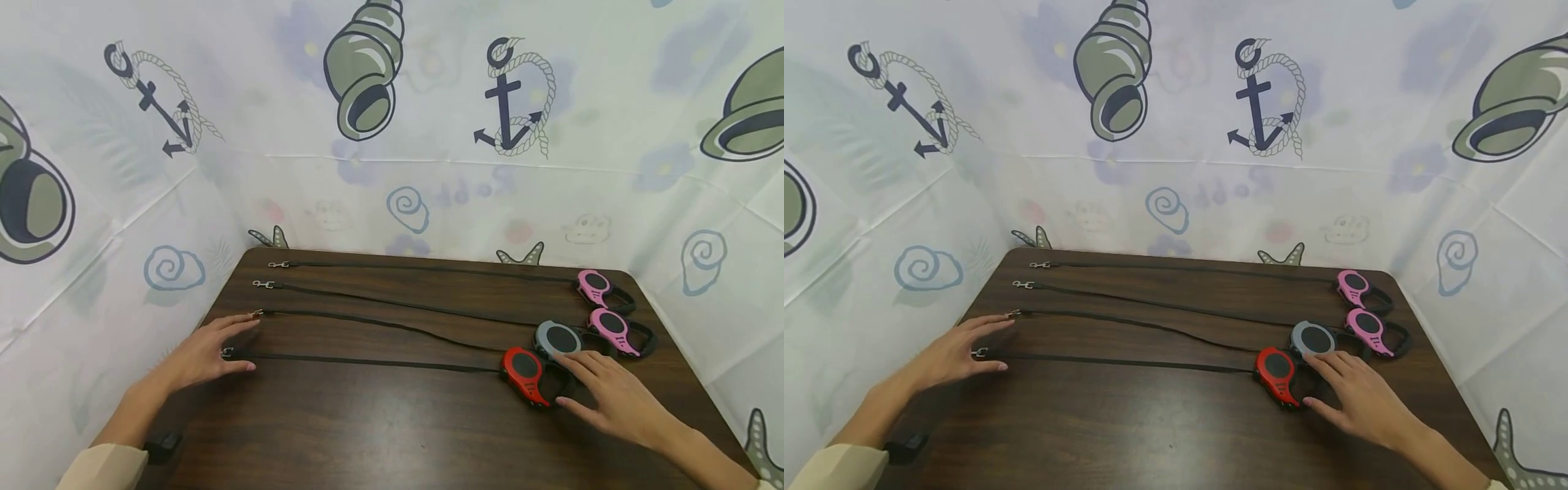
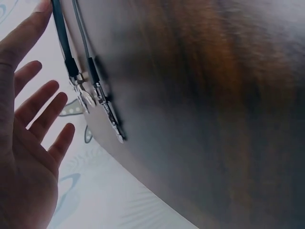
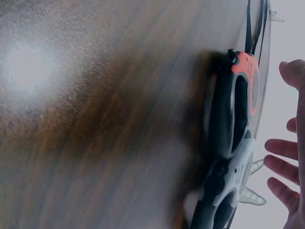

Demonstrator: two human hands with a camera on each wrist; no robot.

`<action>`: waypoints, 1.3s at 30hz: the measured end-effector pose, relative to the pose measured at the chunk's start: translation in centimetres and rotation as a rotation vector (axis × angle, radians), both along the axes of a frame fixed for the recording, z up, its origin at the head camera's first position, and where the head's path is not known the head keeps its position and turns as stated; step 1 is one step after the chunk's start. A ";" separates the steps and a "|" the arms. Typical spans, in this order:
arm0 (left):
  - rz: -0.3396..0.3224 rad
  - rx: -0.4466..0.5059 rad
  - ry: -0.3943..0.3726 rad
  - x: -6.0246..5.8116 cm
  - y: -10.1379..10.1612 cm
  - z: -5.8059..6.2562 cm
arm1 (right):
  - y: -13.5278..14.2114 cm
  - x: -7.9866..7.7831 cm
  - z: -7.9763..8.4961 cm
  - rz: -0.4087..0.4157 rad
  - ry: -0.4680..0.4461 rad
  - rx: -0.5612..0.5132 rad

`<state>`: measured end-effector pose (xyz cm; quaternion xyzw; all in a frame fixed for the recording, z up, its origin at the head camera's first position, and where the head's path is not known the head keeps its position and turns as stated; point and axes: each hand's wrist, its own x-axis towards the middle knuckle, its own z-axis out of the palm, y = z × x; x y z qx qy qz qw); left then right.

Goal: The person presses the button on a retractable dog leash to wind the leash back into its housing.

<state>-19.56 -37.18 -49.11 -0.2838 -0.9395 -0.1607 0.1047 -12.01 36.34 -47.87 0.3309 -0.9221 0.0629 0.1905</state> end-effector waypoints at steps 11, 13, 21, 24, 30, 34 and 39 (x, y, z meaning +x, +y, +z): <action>0.009 0.017 0.048 0.7 -1.0 -0.9 | -0.7 0.2 -1.4 0.044 0.003 -0.030; 0.006 0.016 0.065 0.7 -1.1 -1.1 | -0.9 0.2 -1.7 0.044 -0.007 -0.029; 0.020 0.014 0.014 0.8 -1.8 -1.6 | -1.1 0.3 -2.6 0.017 -0.047 -0.038; 0.033 0.020 -0.003 0.8 -2.1 -1.8 | -1.2 0.3 -2.9 0.005 -0.069 -0.043; 0.027 0.045 0.022 0.3 -2.8 -2.3 | -1.1 0.3 -3.5 -0.010 -0.092 -0.039; 0.012 0.050 0.050 0.0 -3.2 -2.5 | -1.1 0.3 -3.8 -0.010 -0.096 -0.042; -0.006 0.083 0.083 -0.1 -3.6 -2.8 | -1.3 0.2 -4.0 0.002 -0.084 -0.055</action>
